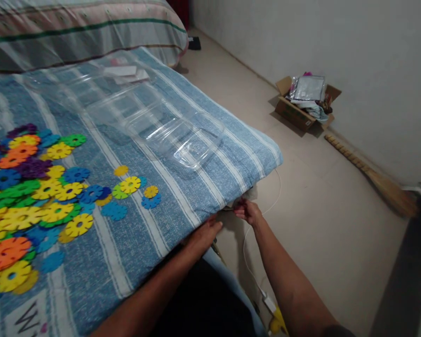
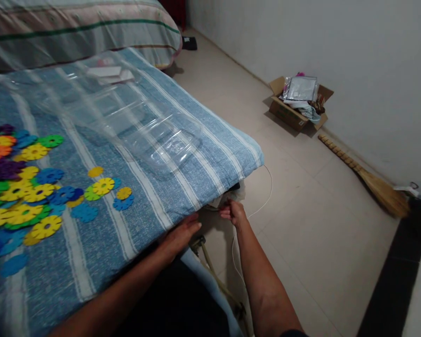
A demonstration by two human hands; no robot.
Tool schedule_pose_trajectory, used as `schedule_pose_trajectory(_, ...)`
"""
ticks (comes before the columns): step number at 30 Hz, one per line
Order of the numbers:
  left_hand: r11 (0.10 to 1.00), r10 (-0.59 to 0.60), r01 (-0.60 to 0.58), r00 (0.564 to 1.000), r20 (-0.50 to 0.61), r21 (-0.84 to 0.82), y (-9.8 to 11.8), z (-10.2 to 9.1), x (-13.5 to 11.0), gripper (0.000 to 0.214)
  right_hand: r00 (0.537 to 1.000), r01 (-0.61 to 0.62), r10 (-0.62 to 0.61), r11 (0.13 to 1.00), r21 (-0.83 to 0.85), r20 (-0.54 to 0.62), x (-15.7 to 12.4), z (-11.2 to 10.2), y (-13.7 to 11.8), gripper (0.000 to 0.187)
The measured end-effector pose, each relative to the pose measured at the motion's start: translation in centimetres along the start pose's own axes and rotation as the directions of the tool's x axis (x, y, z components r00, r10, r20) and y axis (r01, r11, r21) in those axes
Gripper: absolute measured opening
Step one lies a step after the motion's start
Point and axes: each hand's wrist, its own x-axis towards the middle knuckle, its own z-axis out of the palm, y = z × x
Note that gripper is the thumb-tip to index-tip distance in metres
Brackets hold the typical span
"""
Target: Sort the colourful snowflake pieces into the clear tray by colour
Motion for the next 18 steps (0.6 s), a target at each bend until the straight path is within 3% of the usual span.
schedule_pose_trajectory(2, 0.997, 0.072, -0.07, 0.996, 0.047, -0.029, -0.6, -1.4, -2.3, 0.041, 0.998, -0.044, 0.044, 0.999, 0.023, -0.032, -0.4, -0.7, 0.2, 0.025)
schedule_pose_trajectory(4, 0.97, 0.241, -0.24, 0.97, -0.035, 0.036, -1.2, -3.1, -4.8, 0.046, 0.995, -0.052, 0.057, 0.997, 0.065, -0.077, -0.5, -1.2, 0.3, 0.025)
schedule_pose_trajectory(6, 0.945, 0.321, -0.311, 0.942, -0.096, 0.099, -1.6, -4.8, -6.9, 0.045, 0.99, -0.053, 0.066, 0.993, 0.106, -0.125, -0.3, -1.4, 0.3, 0.026)
schedule_pose_trajectory(11, 0.965, 0.261, -0.259, 0.963, -0.063, 0.036, -2.1, -7.2, -9.8, 0.042, 0.971, -0.044, 0.087, 0.98, 0.192, -0.222, 0.3, -0.8, 1.1, 0.032)
schedule_pose_trajectory(18, 0.963, 0.268, -0.268, 0.938, -0.22, 0.029, -4.5, -9.7, -12.4, 0.049, 0.994, -0.007, 0.038, 0.96, 0.281, -0.106, 0.0, 2.4, 2.1, 0.032)
